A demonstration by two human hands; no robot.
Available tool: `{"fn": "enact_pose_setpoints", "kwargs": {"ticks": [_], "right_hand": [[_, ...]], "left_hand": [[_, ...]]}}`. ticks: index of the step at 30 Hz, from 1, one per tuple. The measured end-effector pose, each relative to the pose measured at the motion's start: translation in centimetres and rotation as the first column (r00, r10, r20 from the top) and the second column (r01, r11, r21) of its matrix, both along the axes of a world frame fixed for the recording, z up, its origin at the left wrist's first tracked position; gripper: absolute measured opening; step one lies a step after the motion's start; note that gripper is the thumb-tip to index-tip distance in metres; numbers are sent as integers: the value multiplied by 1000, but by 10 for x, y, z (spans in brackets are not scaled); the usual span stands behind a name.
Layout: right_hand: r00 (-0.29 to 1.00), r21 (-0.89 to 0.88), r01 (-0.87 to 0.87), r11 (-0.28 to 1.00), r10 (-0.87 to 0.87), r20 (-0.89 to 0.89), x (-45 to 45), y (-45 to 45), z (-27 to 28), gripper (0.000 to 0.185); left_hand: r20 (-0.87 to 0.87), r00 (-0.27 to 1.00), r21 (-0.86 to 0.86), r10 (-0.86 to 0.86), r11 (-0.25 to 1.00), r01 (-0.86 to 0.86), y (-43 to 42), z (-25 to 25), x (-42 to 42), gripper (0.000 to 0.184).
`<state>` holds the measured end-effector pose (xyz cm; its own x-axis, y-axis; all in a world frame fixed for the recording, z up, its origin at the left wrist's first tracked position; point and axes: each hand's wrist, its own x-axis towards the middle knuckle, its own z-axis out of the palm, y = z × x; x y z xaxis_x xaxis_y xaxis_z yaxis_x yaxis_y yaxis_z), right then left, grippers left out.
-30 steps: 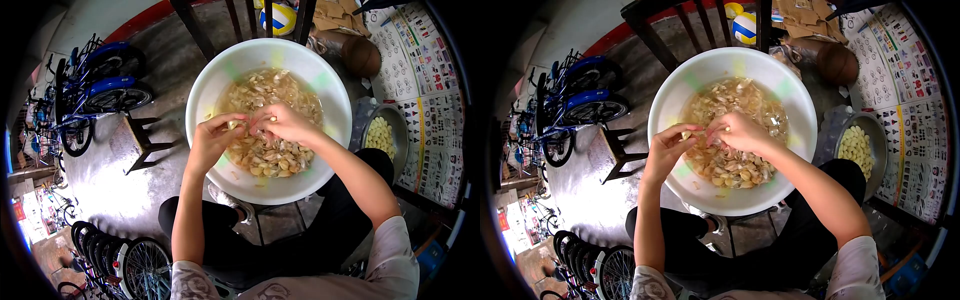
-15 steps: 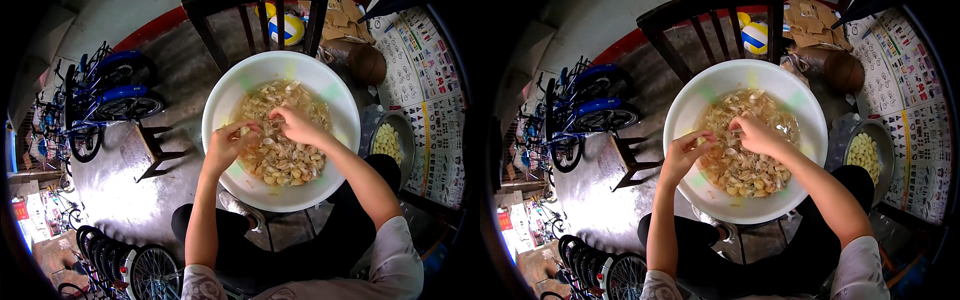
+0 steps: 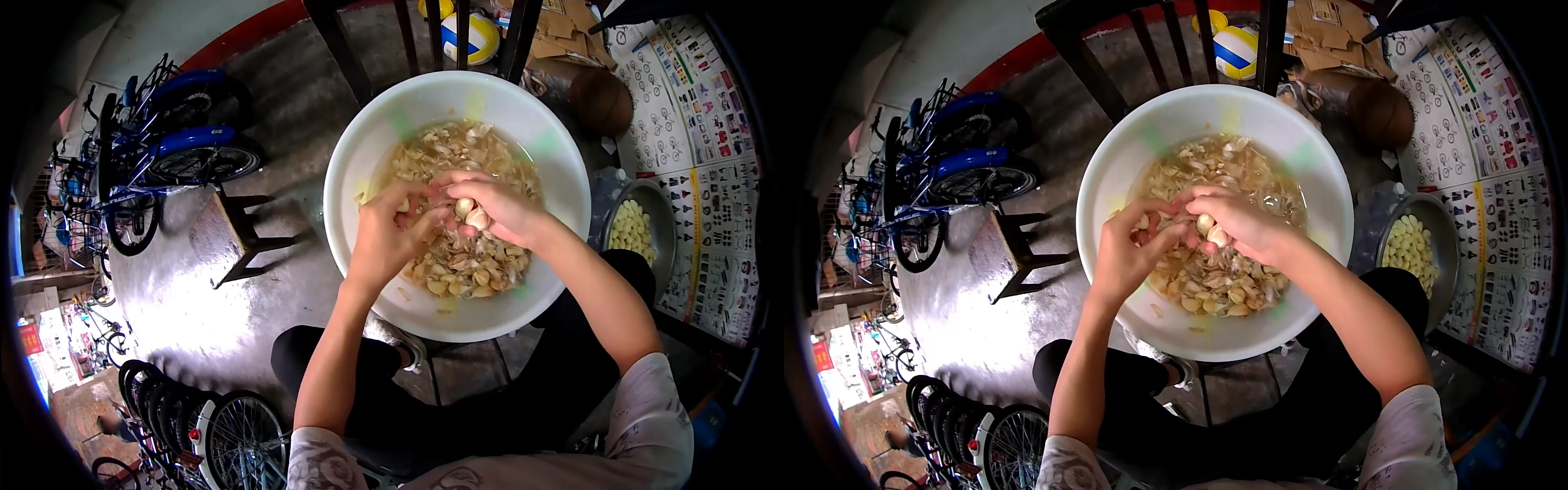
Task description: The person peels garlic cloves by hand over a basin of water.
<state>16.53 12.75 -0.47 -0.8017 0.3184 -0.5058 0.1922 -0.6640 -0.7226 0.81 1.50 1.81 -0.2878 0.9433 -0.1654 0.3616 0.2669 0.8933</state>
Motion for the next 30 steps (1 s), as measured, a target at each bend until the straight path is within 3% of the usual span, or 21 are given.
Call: {"fn": "enact_pose_setpoints", "kwargs": {"ticks": [1,3,10,15,23,26,28,30], "right_hand": [[1000,1,12,1000,-12,5,0,-1,1,30],[999,36,-21,999,19,46,1,-2,8,33],[974,169,-212,962,194,118,5,-2,10,43],[982,147,-175,974,162,97,5,0,16,39],[990,146,-133,980,126,59,6,0,7,36],[999,60,-50,997,49,19,7,-1,6,38],[998,-99,22,995,-28,-62,10,0,2,42],[998,-114,19,993,-27,-63,10,0,-2,43]], "left_hand": [[3,1000,-1,0,1000,0,0,-3,1,22],[-272,961,254,-52,959,123,-2,-13,3,23],[-248,966,229,-66,965,125,-8,-17,4,19],[-169,984,256,61,967,-16,-9,-21,0,11],[-231,958,237,172,965,-116,-9,-13,-11,9],[-282,937,195,208,968,-157,-10,-11,-14,10],[-319,923,146,214,974,-175,-11,-11,-14,11],[-290,948,148,131,985,-91,-12,-16,-14,9]]}}
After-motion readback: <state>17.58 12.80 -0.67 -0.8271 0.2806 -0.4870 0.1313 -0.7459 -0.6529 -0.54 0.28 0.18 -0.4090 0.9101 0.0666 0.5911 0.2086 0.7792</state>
